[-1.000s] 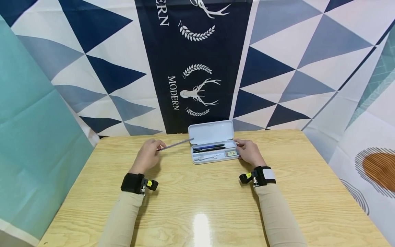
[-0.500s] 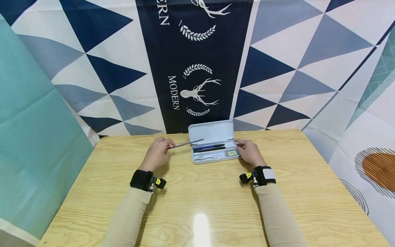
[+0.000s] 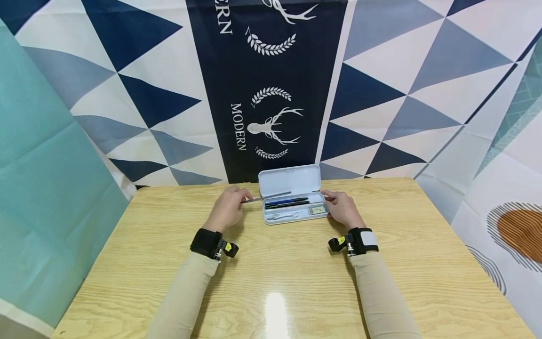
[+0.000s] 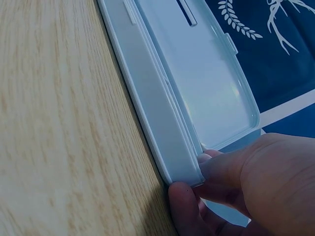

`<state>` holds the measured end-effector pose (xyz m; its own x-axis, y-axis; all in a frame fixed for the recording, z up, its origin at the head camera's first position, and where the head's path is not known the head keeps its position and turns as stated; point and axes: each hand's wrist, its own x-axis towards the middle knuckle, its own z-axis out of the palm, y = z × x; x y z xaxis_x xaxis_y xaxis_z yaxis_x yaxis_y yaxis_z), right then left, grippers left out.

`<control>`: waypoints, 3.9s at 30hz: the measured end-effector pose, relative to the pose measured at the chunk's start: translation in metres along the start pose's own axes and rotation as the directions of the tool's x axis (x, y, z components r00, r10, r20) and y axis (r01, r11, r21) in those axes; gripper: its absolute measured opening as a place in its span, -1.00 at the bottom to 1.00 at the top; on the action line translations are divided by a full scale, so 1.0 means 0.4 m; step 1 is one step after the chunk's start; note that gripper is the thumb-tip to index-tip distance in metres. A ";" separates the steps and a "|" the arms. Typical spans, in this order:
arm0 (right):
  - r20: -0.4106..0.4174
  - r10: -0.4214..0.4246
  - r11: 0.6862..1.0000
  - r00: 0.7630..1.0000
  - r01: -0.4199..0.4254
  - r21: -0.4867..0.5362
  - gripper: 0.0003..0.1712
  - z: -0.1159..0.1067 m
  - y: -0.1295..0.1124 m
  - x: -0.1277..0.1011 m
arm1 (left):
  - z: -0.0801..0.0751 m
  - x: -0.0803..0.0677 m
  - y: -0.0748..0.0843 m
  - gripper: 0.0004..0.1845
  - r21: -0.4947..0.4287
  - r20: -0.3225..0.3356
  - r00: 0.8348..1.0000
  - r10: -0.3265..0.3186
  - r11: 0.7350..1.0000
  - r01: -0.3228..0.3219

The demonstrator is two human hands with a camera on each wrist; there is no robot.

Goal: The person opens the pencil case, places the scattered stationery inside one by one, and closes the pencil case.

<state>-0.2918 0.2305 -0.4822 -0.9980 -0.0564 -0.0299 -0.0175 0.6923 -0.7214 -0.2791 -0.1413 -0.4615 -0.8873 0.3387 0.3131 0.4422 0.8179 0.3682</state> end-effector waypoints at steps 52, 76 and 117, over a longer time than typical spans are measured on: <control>-0.009 -0.038 0.999 0.999 0.037 -0.005 -0.44 0.004 0.002 -0.003 | 0.093 0.079 0.172 -0.61 0.126 0.032 0.996 0.084 0.988 -0.088; -0.006 -0.021 1.000 1.000 0.021 0.002 -0.44 0.002 0.001 -0.003 | 0.311 0.150 0.047 -0.56 0.082 0.051 0.996 0.068 0.994 -0.072; -0.005 -0.019 1.000 1.000 0.019 0.001 -0.44 0.005 0.001 -0.001 | 0.074 0.043 0.093 -0.24 -0.077 0.116 0.982 -0.150 0.984 0.159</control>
<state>-0.2914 0.2293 -0.4840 -0.9977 -0.0659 -0.0129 -0.0362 0.6904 -0.7225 -0.2816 -0.0911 -0.4684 -0.9527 0.2641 0.1503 0.3038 0.8230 0.4799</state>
